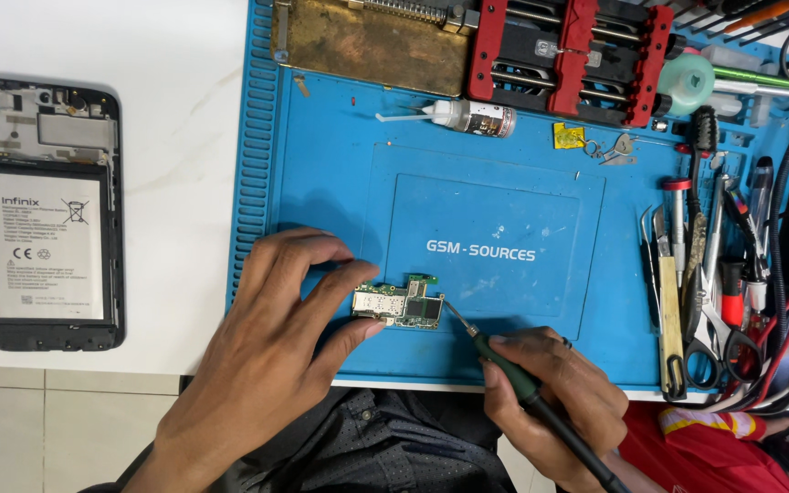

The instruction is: The person works on a small green circuit board placed on a blue mat. They use a soldering iron to apply heat to components on the board and then use a small brush to clean the surface. A disassembled mobile phone and other tools are visible on the desk.

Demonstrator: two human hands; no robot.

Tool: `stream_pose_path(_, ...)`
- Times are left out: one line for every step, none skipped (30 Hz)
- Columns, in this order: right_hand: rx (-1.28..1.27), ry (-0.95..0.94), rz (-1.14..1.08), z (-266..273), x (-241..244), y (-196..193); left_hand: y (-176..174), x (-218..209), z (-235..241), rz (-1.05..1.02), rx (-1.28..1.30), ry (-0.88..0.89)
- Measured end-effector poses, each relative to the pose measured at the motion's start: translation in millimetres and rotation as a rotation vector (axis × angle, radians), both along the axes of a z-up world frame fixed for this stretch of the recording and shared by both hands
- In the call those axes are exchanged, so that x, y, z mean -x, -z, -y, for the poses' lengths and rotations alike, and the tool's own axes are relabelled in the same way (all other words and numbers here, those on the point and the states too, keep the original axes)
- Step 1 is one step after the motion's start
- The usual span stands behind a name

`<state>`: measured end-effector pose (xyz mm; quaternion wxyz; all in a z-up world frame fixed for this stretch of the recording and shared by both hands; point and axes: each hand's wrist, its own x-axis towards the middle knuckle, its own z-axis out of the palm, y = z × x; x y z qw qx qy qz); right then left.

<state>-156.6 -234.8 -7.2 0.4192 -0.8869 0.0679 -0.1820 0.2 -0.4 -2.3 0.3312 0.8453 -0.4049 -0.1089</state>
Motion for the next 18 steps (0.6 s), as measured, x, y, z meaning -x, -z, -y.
stream_pose_path(-0.021,0.003,0.007,0,0,-1,0,0,0,-0.003,0.003,-0.002)
stream_pose_path(-0.020,0.001,0.013,2,1,2,1,0,0,0.003,0.004,-0.004)
stream_pose_path(-0.070,0.044,0.018,4,2,3,2,0,0,-0.011,0.016,-0.002)
stream_pose_path(-0.119,0.088,0.027,5,3,4,2,0,0,-0.021,0.029,0.002)
stream_pose_path(-0.117,0.087,0.037,7,7,10,6,3,0,-0.011,0.032,0.002)
stream_pose_path(-0.222,0.146,0.106,9,8,16,9,5,0,-0.014,0.114,-0.035)
stream_pose_path(-0.329,0.203,0.173,11,11,21,11,7,0,-0.017,0.197,-0.071)
stream_pose_path(-0.329,0.200,0.197,14,14,27,2,14,0,0.006,0.200,-0.068)
stream_pose_path(-0.498,0.213,0.253,17,17,32,-8,22,1,-0.121,0.325,-0.203)
stream_pose_path(-0.669,0.218,0.310,21,18,38,-17,29,1,-0.248,0.452,-0.336)
stream_pose_path(-0.669,0.206,0.336,20,14,27,-29,39,2,-0.221,0.460,-0.331)
stream_pose_path(-0.639,0.150,0.332,18,13,16,-40,52,2,-0.322,0.635,-0.389)
stream_pose_path(-0.606,0.094,0.328,16,12,5,-51,65,2,-0.426,0.810,-0.440)
stream_pose_path(-0.607,0.085,0.354,16,15,-8,-62,77,1,-0.400,0.817,-0.429)
stream_pose_path(-0.501,-0.006,0.373,16,18,-21,-73,88,1,-0.413,0.886,-0.472)
stream_pose_path(-0.391,-0.090,0.395,16,22,-34,-83,100,1,-0.428,0.957,-0.509)
stream_pose_path(-0.388,-0.094,0.423,11,24,-46,-93,106,1,-0.404,0.964,-0.493)
stream_pose_path(-0.346,-0.090,0.481,7,27,-58,-101,112,1,-0.367,0.940,-0.513)
